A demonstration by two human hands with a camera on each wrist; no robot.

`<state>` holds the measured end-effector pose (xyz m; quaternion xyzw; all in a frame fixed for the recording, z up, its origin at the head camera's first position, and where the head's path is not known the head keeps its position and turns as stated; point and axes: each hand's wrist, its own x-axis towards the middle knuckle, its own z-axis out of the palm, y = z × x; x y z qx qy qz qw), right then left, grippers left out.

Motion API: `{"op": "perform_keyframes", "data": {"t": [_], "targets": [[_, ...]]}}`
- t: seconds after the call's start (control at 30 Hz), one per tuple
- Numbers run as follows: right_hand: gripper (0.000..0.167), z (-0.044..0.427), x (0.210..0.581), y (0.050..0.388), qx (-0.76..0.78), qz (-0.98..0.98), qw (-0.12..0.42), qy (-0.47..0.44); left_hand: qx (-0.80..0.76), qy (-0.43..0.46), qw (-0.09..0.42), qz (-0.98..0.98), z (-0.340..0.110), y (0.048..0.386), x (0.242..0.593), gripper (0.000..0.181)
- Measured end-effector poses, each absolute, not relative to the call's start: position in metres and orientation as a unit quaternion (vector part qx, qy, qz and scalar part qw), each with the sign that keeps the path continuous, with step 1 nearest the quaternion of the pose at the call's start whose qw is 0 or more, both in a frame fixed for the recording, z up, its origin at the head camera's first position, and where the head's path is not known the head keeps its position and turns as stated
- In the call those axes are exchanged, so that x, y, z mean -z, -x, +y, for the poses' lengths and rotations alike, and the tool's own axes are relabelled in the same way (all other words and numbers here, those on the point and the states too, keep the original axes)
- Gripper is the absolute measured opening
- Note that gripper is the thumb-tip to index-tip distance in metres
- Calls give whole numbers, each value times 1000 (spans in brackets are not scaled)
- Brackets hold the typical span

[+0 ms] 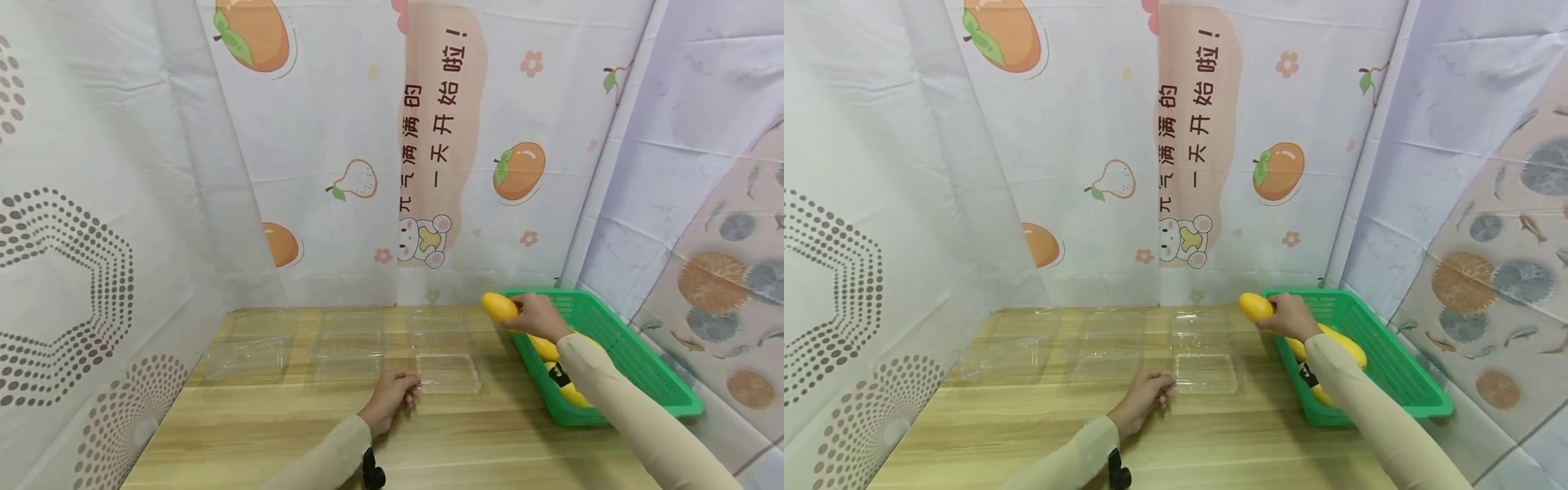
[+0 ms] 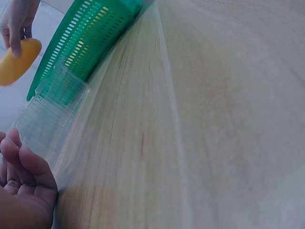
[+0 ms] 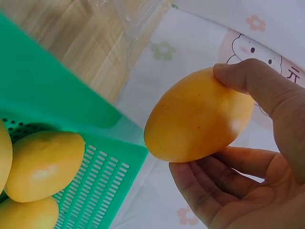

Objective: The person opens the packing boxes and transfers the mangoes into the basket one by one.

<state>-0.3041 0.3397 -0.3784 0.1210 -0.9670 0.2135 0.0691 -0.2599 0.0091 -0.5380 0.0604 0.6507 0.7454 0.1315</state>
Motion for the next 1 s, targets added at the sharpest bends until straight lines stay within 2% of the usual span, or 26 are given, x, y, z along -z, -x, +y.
{"op": "perform_keyframes", "data": {"t": [0.23, 0.63, 0.77, 1.0], "targets": [[41, 349, 377, 304, -225, -966, 71, -106, -748, -61, 131, 648, 7, 259, 537, 25], [25, 388, 382, 295, -241, -967, 59, -61, -750, -61, 139, 644, 13, 261, 539, 27], [32, 399, 384, 296, -242, -968, 52, -48, -749, -57, 135, 646, 12, 262, 540, 25], [53, 418, 389, 294, -235, -971, 35, -23, -750, -56, 138, 644, 10, 261, 540, 26]]}}
